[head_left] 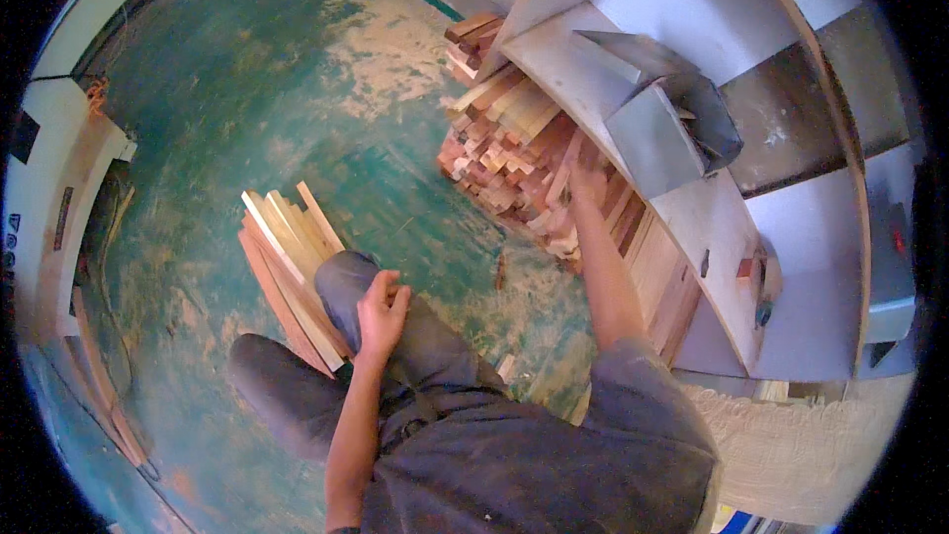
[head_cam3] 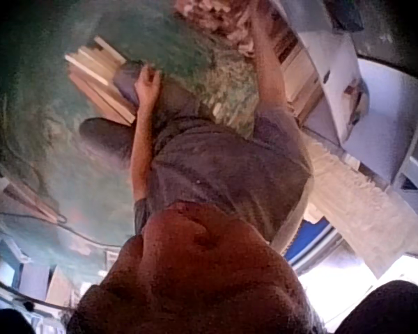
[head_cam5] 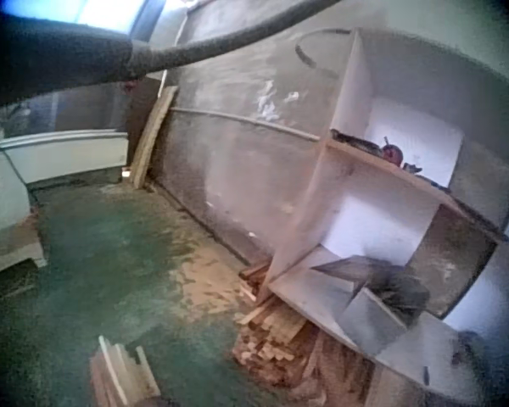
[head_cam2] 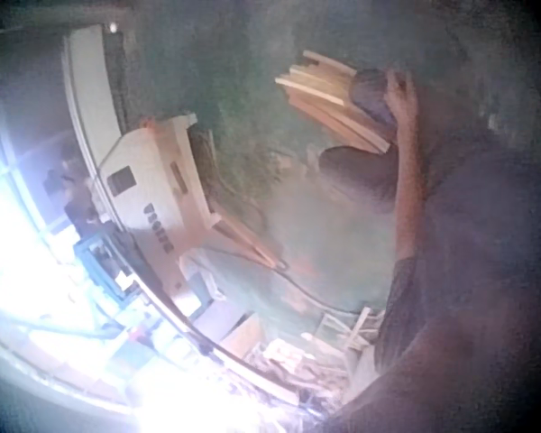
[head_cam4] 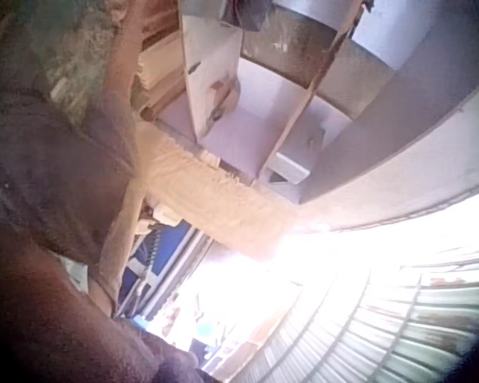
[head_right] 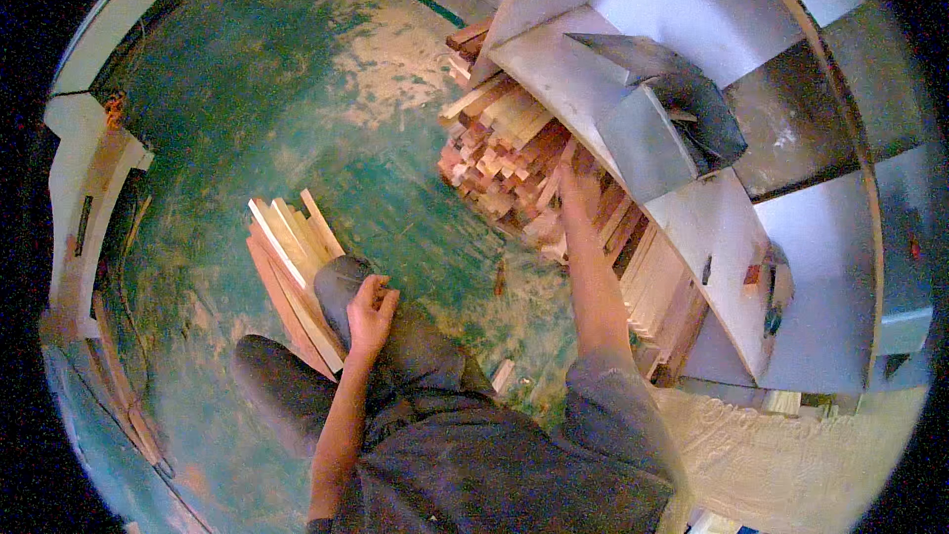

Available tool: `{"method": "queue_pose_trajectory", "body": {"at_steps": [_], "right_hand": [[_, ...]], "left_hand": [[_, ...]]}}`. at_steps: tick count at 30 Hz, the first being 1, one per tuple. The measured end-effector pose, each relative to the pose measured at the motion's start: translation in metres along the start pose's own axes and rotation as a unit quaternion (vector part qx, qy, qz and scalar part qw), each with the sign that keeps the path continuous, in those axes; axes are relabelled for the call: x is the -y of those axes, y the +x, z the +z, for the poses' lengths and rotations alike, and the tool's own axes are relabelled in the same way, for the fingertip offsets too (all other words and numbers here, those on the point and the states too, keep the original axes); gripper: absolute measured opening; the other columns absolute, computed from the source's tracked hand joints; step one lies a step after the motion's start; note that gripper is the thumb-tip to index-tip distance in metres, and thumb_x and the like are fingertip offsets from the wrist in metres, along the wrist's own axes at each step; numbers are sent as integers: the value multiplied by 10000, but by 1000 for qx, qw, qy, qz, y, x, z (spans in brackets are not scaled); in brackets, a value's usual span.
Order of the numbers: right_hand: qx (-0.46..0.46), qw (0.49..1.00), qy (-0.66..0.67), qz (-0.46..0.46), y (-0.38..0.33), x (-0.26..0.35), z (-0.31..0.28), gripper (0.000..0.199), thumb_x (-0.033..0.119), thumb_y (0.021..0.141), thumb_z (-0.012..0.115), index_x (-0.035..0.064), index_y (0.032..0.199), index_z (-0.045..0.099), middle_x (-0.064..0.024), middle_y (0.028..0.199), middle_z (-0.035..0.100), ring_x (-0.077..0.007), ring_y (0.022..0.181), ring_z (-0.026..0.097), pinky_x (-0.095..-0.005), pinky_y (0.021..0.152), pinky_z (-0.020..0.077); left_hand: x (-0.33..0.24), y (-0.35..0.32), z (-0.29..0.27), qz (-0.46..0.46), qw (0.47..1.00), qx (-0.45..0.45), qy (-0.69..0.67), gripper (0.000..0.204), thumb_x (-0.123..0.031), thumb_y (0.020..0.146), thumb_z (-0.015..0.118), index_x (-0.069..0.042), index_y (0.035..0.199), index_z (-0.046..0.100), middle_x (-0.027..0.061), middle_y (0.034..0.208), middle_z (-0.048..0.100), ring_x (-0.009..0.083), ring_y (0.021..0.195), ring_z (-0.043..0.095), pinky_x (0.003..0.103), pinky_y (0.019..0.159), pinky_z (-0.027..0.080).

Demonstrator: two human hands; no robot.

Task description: The person sorts through a large pile of wooden planks, picking up individual pieces to check them and then placing them onto a growing stack.

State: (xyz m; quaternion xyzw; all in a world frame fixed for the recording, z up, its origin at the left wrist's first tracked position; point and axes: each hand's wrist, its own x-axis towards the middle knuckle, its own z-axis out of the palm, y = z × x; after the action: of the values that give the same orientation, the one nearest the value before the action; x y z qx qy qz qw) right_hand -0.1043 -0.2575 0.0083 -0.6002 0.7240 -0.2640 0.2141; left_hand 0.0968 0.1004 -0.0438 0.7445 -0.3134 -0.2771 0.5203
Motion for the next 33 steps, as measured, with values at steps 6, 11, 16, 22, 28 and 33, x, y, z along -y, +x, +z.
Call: {"method": "queue_pose_trajectory", "body": {"at_steps": [6,11,16,22,28,33], "right_hand": [[-114,991,-61,-14,72,43,58,875,641,808,541,1,1391,411,-268,1380,452,-386,1256,474,-425,1057,357],[-71,993,-70,-59,99,39,86,863,651,829,501,33,1419,382,-246,1404,436,-388,1278,450,-436,1074,337],[-28,987,-47,-149,110,-6,82,852,661,849,461,64,1448,353,-224,1428,420,-390,1300,425,-446,1092,317],[64,987,-82,-119,50,22,66,729,606,903,399,119,1445,372,-234,1338,501,-416,1197,504,-502,1020,379],[64,969,-188,-145,63,18,79,600,529,937,377,179,1423,414,-185,1305,554,-405,1169,537,-515,986,407],[98,935,-292,-178,119,-18,83,713,630,903,350,142,1421,398,-190,1367,493,-426,1177,520,-508,1005,394]], "left_hand": [[5,-8,7,28,998,-38,28,238,-70,843,647,2,1062,589,161,852,688,244,740,696,331,648,540],[7,-8,10,42,996,-42,66,232,-60,834,649,1,1050,590,169,835,673,265,738,693,343,650,540],[5,-6,19,92,991,-52,76,233,-53,835,647,-4,1054,587,172,853,669,276,748,690,346,649,537],[10,-7,15,83,991,-44,91,232,-40,833,636,-13,1058,586,180,866,660,299,775,683,364,665,536],[7,-10,16,92,988,-51,115,249,-44,815,643,-16,1056,587,170,894,656,323,792,667,373,685,533],[11,-4,21,117,988,-40,95,240,-40,806,638,-18,1040,587,178,876,645,342,771,652,384,668,521]]}}
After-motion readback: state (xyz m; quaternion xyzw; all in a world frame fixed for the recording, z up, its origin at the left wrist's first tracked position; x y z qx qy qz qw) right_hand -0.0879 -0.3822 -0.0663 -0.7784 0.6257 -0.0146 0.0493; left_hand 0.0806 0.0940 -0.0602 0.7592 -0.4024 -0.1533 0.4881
